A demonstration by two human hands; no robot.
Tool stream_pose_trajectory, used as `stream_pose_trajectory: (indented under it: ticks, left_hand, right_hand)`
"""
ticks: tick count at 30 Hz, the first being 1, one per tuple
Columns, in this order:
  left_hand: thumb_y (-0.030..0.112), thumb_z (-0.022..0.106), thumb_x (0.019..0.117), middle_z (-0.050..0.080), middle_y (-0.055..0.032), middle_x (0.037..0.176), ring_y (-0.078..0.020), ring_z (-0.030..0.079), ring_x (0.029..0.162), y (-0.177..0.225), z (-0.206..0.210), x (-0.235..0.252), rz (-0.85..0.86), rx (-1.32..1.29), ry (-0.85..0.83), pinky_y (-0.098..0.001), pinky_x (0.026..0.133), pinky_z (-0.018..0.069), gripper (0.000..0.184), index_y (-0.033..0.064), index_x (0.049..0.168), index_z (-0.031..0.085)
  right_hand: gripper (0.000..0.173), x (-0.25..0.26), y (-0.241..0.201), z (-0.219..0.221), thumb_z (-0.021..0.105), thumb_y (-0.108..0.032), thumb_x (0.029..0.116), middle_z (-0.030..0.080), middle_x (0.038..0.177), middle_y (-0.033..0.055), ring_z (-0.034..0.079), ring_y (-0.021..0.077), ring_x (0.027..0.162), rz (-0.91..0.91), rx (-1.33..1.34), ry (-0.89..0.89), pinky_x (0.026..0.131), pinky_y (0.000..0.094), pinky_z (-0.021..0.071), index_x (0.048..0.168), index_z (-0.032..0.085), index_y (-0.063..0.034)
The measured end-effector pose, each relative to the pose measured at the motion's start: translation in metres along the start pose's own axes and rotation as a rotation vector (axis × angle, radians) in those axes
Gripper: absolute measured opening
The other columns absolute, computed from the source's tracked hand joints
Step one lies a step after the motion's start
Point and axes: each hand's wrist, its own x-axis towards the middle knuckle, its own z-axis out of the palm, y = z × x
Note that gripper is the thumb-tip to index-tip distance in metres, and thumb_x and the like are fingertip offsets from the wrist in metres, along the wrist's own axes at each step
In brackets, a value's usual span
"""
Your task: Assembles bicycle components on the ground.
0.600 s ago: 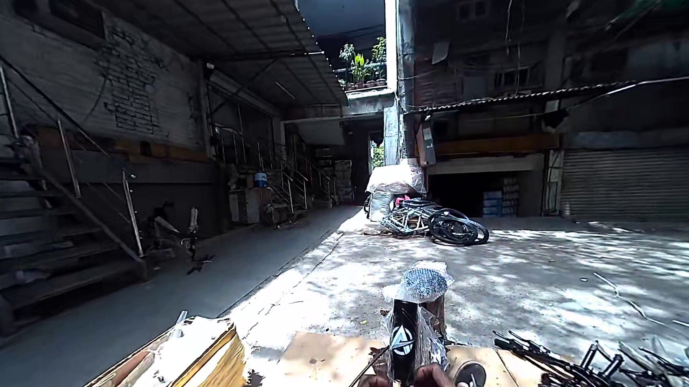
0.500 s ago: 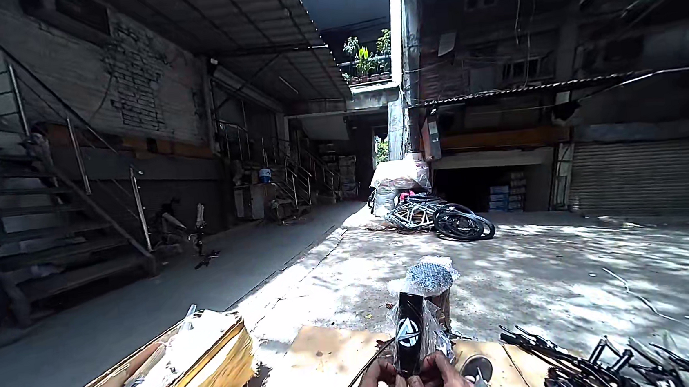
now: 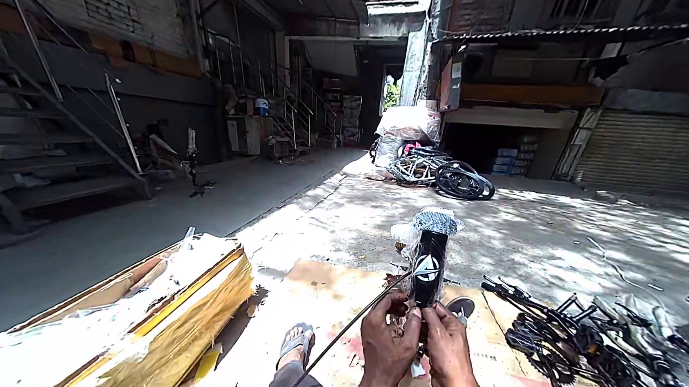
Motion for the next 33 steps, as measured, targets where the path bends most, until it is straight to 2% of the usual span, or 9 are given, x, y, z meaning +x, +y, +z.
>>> stream_pose_trajectory:
  ticks: [3,7,11,13,16,22,27,30,33]
  left_hand:
    - [0.035,0.072,0.0869,0.074,0.0031,0.093,-0.0073,0.072,0.082,0.003,-0.002,0.001,-0.064,0.099,0.021,-0.032,0.071,0.0627,0.031,0.0126,0.107,0.075]
    - [0.022,0.065,0.0934,0.075,-0.0003,0.098,-0.0107,0.072,0.083,0.011,-0.005,0.003,0.018,0.228,-0.008,-0.0372,0.072,0.0618,0.021,0.012,0.11,0.074]
    - [0.016,0.057,0.0992,0.074,-0.0027,0.09,-0.0133,0.071,0.072,0.014,-0.004,0.0,0.113,0.304,-0.026,-0.0384,0.062,0.0608,0.017,0.0109,0.107,0.071]
    - [0.015,0.057,0.1006,0.075,-0.0026,0.09,-0.0129,0.073,0.075,0.006,-0.007,0.006,0.137,0.322,-0.033,-0.0386,0.067,0.063,0.018,0.0104,0.106,0.074]
    - [0.019,0.06,0.1025,0.077,-0.0045,0.1,-0.0142,0.073,0.092,-0.013,-0.016,0.02,0.008,0.24,-0.128,-0.0437,0.089,0.0587,0.021,0.0085,0.108,0.077]
    - [0.022,0.06,0.1039,0.073,-0.0042,0.085,-0.0162,0.071,0.07,-0.033,-0.005,0.045,-0.286,0.046,-0.244,-0.0392,0.066,0.0623,0.018,0.0086,0.105,0.072]
    - [0.024,0.064,0.1009,0.07,-0.0044,0.077,-0.0158,0.067,0.066,-0.034,0.01,0.051,-0.379,0.004,-0.181,-0.0396,0.067,0.0582,0.018,0.0082,0.103,0.073]
    - [0.022,0.064,0.1018,0.067,-0.0096,0.069,-0.0194,0.064,0.054,-0.036,0.013,0.045,-0.465,-0.145,-0.168,-0.0377,0.054,0.0567,0.021,0.0025,0.096,0.068]
    - [0.026,0.058,0.1059,0.067,-0.0117,0.071,-0.0214,0.065,0.056,-0.031,0.012,0.024,-0.548,-0.262,-0.225,-0.0362,0.053,0.0567,0.028,0.0012,0.095,0.065]
  right_hand:
    - [0.033,-0.003,-0.004,0.006,0.042,-0.011,0.1075,0.067,0.072,0.0122,0.067,0.0201,0.063,0.117,0.122,0.003,0.058,0.0354,0.058,0.085,0.064,0.0005]
    - [0.029,-0.007,0.005,0.004,0.048,-0.017,0.1062,0.063,0.071,0.0068,0.061,0.016,0.062,0.159,0.067,-0.026,0.058,0.034,0.0531,0.085,0.064,-0.0051]
    - [0.026,-0.009,0.006,0.003,0.051,-0.023,0.1049,0.067,0.078,0.0055,0.062,0.0142,0.067,0.187,0.013,-0.041,0.059,0.0338,0.0518,0.093,0.068,-0.0092]
    - [0.026,-0.009,0.006,0.005,0.051,-0.027,0.1048,0.069,0.083,0.006,0.065,0.0151,0.071,0.198,0.007,-0.048,0.062,0.0354,0.0537,0.098,0.07,-0.01]
    - [0.028,-0.004,0.008,0.006,0.051,-0.03,0.1061,0.071,0.082,0.0059,0.066,0.0144,0.065,0.285,0.043,-0.058,0.059,0.032,0.0563,0.102,0.07,-0.0097]
    - [0.027,0.014,0.036,-0.013,0.057,-0.03,0.1065,0.075,0.087,0.0092,0.072,0.0205,0.071,0.217,-0.174,-0.144,0.068,0.0396,0.062,0.108,0.072,-0.0072]
    - [0.02,0.004,0.015,-0.035,0.058,-0.021,0.1056,0.07,0.087,0.0115,0.071,0.024,0.069,-0.021,-0.104,-0.028,0.064,0.0397,0.063,0.116,0.063,-0.0049]
    - [0.039,0.002,-0.015,-0.033,0.069,-0.025,0.0983,0.069,0.096,0.0061,0.071,0.0217,0.073,-0.214,-0.156,-0.04,0.062,0.0368,0.0642,0.132,0.054,-0.0136]
    - [0.038,0.008,-0.023,-0.03,0.079,-0.026,0.0912,0.06,0.091,0.0024,0.062,0.0167,0.07,-0.134,-0.084,-0.098,0.061,0.0346,0.0601,0.123,0.058,-0.0207]
